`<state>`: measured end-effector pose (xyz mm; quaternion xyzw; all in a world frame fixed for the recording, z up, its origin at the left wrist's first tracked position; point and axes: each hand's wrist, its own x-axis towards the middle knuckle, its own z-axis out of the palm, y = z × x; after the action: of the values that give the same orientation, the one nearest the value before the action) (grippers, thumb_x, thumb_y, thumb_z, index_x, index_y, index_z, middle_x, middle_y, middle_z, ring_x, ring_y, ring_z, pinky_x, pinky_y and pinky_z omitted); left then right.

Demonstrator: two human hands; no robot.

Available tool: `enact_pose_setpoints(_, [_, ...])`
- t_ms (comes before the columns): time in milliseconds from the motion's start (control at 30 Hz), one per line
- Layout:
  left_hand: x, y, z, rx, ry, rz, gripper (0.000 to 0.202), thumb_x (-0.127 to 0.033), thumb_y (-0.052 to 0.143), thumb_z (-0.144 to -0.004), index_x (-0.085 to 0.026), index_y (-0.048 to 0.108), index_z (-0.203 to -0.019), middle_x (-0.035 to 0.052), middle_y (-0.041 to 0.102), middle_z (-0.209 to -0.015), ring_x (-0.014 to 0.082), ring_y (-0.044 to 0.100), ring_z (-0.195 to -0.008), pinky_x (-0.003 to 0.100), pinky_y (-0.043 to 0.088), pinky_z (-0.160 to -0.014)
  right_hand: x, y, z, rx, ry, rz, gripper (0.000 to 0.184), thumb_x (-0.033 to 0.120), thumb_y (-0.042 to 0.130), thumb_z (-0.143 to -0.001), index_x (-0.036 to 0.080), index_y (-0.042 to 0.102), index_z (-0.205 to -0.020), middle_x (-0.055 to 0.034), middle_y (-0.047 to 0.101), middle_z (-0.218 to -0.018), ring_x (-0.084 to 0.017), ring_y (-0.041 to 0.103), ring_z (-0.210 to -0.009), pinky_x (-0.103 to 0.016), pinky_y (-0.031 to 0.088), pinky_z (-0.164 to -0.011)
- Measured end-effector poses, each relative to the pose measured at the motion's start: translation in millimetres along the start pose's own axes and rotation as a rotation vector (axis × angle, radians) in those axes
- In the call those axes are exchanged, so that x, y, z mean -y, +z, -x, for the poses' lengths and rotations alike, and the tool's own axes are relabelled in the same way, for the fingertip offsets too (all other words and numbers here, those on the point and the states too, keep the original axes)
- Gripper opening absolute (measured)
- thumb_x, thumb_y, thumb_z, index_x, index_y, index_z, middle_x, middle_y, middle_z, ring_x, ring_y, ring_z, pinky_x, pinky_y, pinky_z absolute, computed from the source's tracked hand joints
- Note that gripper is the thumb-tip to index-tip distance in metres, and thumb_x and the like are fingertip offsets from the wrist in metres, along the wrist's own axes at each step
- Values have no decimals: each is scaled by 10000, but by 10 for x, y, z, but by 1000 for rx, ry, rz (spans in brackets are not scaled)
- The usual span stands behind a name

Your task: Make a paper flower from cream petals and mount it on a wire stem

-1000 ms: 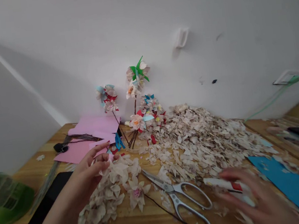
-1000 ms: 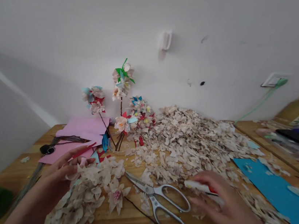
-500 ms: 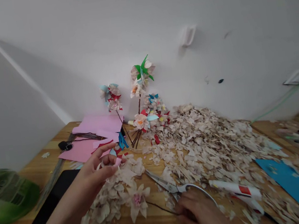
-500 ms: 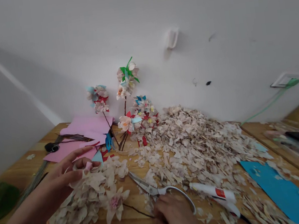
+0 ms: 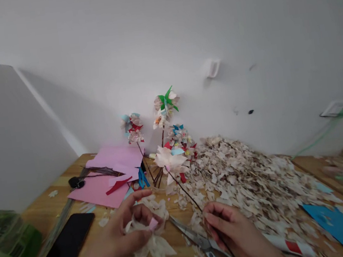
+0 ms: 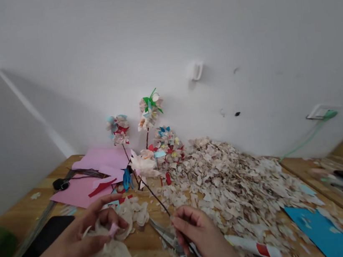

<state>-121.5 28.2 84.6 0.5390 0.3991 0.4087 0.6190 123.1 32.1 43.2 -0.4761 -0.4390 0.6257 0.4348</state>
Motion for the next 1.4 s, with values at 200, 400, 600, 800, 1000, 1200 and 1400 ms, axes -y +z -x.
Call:
enact_pose_setpoints(200, [148,39,-100,-75,48,-98,537,-280,625,-704,-240,406,-1192,-32,565,-708,209,583,-804,361,386,-761,-28,53,-81,13,-15,57,483,603,732,-571,165,553,-669,87,440,-455,-44,326,-400,-150,252,-361])
enact_pose_setpoints(400, [122,94,-111,-216,78,-140,510,-319,625,-668,-211,447,-1133,-25,574,-693,186,550,-719,309,383,-661,-34,-21,-67,27,-22,220,502,658,680,-586,176,567,-674,83,426,-478,-52,317,-424,-162,231,-390])
enact_pose_setpoints(600, [38,182,-71,-277,35,-217,455,-283,618,-659,-192,428,-1063,-35,565,-684,163,527,-678,269,372,-607,118,-119,15,70,-153,390,344,536,670,-673,199,599,-655,55,459,-553,-102,407,-510,-208,345,-487])
enact_pose_setpoints(800, [-76,291,-47,-379,-111,-345,221,-239,635,-628,-196,512,-805,-45,542,-619,145,503,-626,219,348,-515,221,-130,28,64,-226,539,298,495,639,-688,208,599,-622,26,505,-599,-136,468,-567,-232,383,-533])
enact_pose_setpoints(1000, [41,263,-106,-320,-153,-268,376,-112,631,-627,-183,575,-992,-56,579,-630,113,480,-537,205,367,-512,164,-142,-4,113,-239,567,246,433,607,-733,202,603,-649,23,511,-621,-133,458,-569,-231,368,-533])
enact_pose_setpoints(1200, [126,184,-125,-279,-90,-299,299,-149,655,-607,-202,624,-900,4,666,-736,211,599,-722,271,452,-643,148,-205,-8,126,-242,591,218,401,613,-741,202,604,-654,19,522,-640,-144,474,-615,-234,364,-566])
enact_pose_setpoints(1400, [51,198,-83,-270,-54,-205,403,-149,618,-621,-207,588,-1018,36,692,-960,263,595,-961,342,429,-841,204,-261,-14,140,-194,548,274,462,611,-737,207,595,-638,24,497,-607,-140,446,-575,-238,338,-530])
